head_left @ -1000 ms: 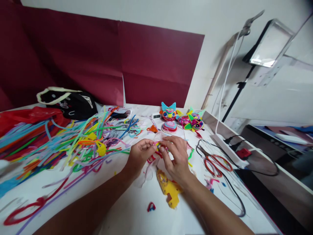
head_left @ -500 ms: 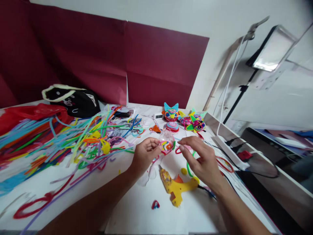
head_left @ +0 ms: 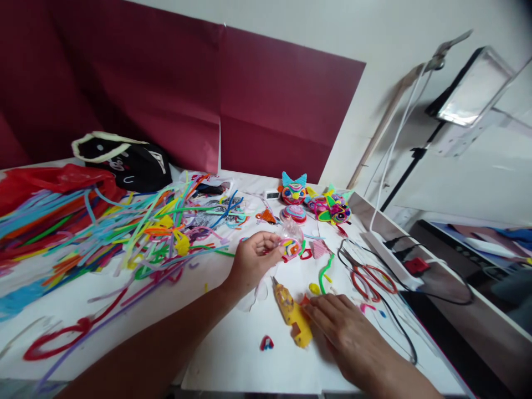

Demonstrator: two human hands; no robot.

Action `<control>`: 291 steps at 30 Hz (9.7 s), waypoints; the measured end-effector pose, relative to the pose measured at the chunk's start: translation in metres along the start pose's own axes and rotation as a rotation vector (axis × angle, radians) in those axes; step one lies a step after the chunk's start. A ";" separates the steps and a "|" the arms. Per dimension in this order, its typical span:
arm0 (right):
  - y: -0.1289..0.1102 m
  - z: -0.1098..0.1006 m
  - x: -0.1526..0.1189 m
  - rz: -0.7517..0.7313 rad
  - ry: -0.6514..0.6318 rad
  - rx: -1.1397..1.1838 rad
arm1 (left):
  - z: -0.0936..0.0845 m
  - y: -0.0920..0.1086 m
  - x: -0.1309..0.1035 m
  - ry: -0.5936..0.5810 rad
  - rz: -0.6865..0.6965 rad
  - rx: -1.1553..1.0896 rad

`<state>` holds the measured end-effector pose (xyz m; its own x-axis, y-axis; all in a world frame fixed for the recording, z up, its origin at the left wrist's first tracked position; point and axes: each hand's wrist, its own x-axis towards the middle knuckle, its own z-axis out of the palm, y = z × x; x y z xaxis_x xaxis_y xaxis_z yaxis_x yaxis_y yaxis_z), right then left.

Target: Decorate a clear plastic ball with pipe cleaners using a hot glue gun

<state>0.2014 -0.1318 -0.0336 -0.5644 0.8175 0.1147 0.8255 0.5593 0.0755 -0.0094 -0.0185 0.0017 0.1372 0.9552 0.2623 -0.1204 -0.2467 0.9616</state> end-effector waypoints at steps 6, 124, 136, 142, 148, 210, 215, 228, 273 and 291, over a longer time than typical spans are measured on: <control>-0.003 0.015 0.013 -0.056 0.254 -0.196 | 0.000 0.000 0.001 0.011 0.014 -0.003; 0.041 -0.150 0.081 -0.080 -0.022 0.018 | -0.006 -0.017 0.001 0.076 0.678 0.692; 0.047 -0.148 0.077 -0.044 -0.037 0.016 | -0.006 -0.019 0.001 0.069 0.641 0.661; 0.048 -0.147 0.075 -0.065 -0.018 0.022 | -0.006 -0.018 0.001 0.074 0.639 0.666; 0.049 -0.147 0.072 -0.065 -0.004 0.027 | -0.006 -0.018 0.000 0.069 0.628 0.662; 0.056 -0.097 0.051 0.111 0.256 0.445 | -0.008 -0.016 0.011 -0.006 0.093 0.131; 0.063 -0.068 0.043 0.247 0.273 0.808 | -0.007 -0.012 0.012 0.001 -0.034 0.035; 0.019 -0.040 0.001 0.293 0.076 0.641 | -0.016 -0.012 0.024 0.129 -0.269 -0.263; 0.048 -0.019 0.086 0.409 0.388 1.339 | -0.049 -0.037 0.041 -0.124 -0.357 -0.584; 0.062 -0.031 0.073 0.246 0.294 1.481 | -0.045 -0.035 0.030 -0.298 -0.385 -0.433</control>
<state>0.2115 -0.0419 0.0102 -0.2501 0.9521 0.1761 0.0505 0.1945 -0.9796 -0.0457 0.0265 -0.0277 0.5093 0.8603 -0.0235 -0.3847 0.2520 0.8880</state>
